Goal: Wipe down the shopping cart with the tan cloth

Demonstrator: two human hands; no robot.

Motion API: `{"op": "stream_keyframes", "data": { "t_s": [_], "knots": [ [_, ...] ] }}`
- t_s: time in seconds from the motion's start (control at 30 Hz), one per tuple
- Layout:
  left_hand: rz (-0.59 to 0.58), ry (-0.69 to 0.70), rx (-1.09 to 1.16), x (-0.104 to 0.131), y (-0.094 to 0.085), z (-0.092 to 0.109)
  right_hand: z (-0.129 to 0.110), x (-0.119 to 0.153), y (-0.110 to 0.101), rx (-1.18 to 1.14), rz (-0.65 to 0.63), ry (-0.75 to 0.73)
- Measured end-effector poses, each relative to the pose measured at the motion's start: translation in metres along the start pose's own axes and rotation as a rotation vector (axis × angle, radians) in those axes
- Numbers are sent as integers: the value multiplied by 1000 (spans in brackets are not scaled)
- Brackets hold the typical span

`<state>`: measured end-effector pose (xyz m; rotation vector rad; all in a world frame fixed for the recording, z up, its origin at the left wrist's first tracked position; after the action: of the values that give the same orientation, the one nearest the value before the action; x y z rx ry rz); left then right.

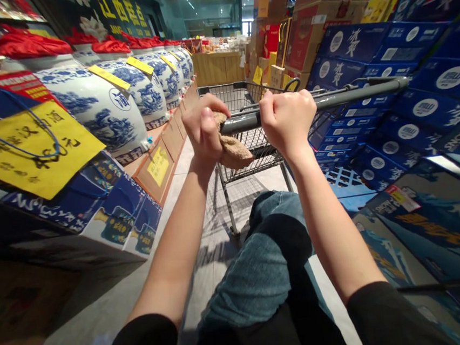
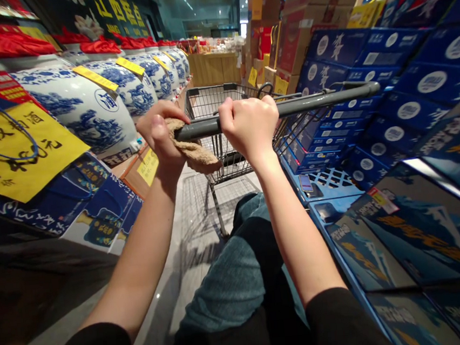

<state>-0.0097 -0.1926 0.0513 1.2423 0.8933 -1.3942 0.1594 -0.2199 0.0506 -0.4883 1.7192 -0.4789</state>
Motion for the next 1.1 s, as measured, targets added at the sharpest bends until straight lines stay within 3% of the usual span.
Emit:
{"op": "stream_keyframes", "data": {
  "t_s": [0.13, 0.2, 0.23, 0.3, 0.4, 0.5, 0.57, 0.7, 0.77, 0.83, 0.9, 1.03, 1.1],
  "knots": [
    [-258, -102, 28, -20, 7, -15, -2, -2, 3, 0, 6, -11],
    [-315, -209, 41, -22, 10, -22, -3, -2, 4, -3, 3, -9],
    [-295, -253, 45, -21, 9, -24, -3, -2, 5, -6, -2, -5],
    [-139, -269, 45, -12, 1, -23, -3, -2, 5, -18, -6, 6],
    [126, -77, 0, 15, -11, -13, -3, -1, 0, -43, 10, 27],
    [186, 223, -86, 38, -10, -5, -3, 0, -4, -49, 16, 31],
    [182, 298, -171, 41, -12, -10, -2, 1, -5, -50, 4, 27],
    [8, 207, -327, 24, -16, -31, -2, 1, -5, -60, -16, 26],
    [-81, 203, -283, 16, -15, -30, -3, 1, -4, -67, -16, 27],
    [-84, 225, -196, 11, -14, -21, -4, 2, -5, -73, -4, 22],
    [-13, 197, -85, 6, -10, -11, -5, 2, -5, -73, 7, 15],
    [321, -123, 80, 6, -11, -10, -4, 2, -3, -34, -31, 18],
    [429, -197, 38, 14, -13, -8, -3, 2, -2, -7, -40, 22]
  ]
}}
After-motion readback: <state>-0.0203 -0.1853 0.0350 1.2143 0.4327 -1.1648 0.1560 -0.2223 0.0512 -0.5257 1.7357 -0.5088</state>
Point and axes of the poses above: each hand's wrist, its own x-axis away from the middle knuckle, its own y-axis out of the palm, z = x × y, the point moved 9 cm from there along -x, towards the middle knuckle
